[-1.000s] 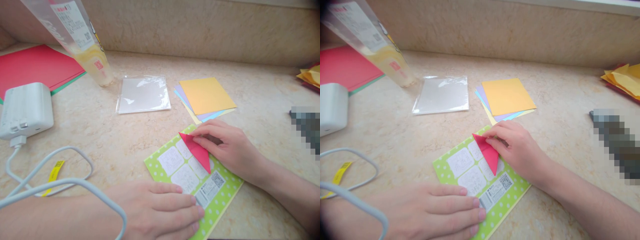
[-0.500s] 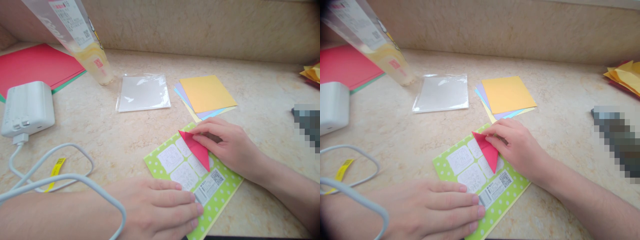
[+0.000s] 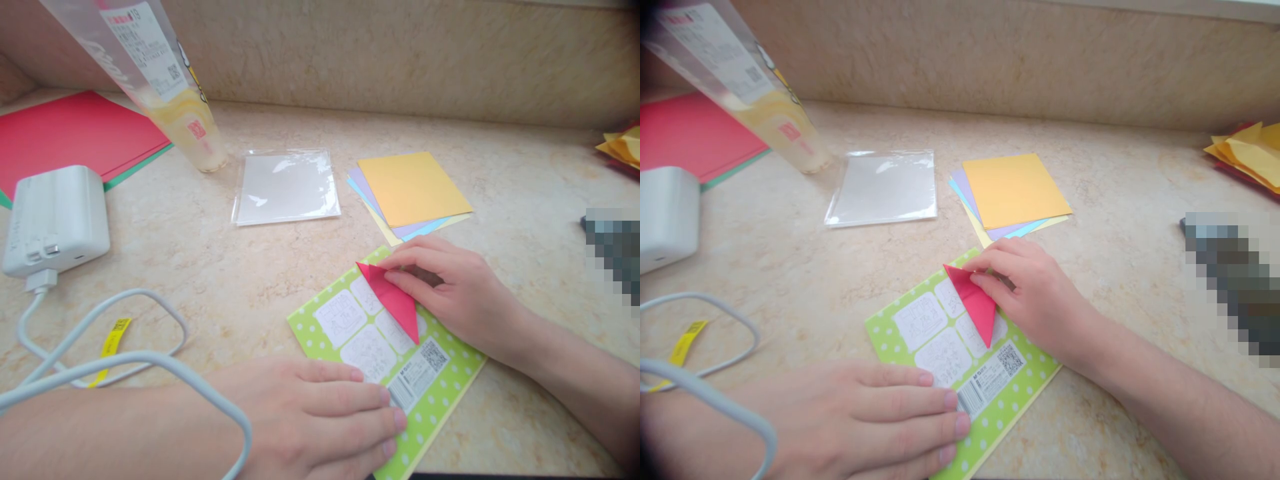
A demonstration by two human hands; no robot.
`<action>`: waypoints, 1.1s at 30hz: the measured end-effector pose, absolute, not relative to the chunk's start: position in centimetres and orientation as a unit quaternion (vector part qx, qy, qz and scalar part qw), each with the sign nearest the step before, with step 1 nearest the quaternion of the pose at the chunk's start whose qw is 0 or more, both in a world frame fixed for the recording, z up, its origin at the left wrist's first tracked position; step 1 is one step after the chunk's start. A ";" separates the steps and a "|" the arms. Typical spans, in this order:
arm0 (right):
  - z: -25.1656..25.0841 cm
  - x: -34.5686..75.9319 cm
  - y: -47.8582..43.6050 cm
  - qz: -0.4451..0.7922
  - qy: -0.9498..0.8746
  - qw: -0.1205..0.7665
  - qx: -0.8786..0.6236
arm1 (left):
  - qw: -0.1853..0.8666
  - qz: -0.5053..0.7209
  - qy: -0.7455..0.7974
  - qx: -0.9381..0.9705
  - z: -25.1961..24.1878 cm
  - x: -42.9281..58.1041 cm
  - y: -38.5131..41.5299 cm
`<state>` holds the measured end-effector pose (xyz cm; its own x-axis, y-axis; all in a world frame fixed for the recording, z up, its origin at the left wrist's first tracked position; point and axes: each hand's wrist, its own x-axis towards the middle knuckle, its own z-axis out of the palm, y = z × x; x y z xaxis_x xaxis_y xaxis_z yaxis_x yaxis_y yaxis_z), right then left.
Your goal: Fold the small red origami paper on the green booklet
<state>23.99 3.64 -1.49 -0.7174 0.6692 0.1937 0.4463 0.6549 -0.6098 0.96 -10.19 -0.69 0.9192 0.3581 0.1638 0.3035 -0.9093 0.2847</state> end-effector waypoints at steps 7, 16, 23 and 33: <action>-1.4 24.0 3.6 0.272 -0.886 0.204 -0.315 | 0.125 0.119 0.175 0.969 -0.6 1.0 -10.1; -1.6 24.1 3.7 0.275 -0.887 0.211 -0.306 | 0.110 0.076 0.179 0.975 -0.1 0.8 -10.4; -1.6 24.1 3.8 0.270 -0.889 0.211 -0.304 | 0.091 0.088 0.169 0.977 -0.2 1.0 -10.1; -1.5 24.1 3.7 0.267 -0.890 0.211 -0.305 | 0.090 0.085 0.177 0.976 -0.2 0.8 -10.2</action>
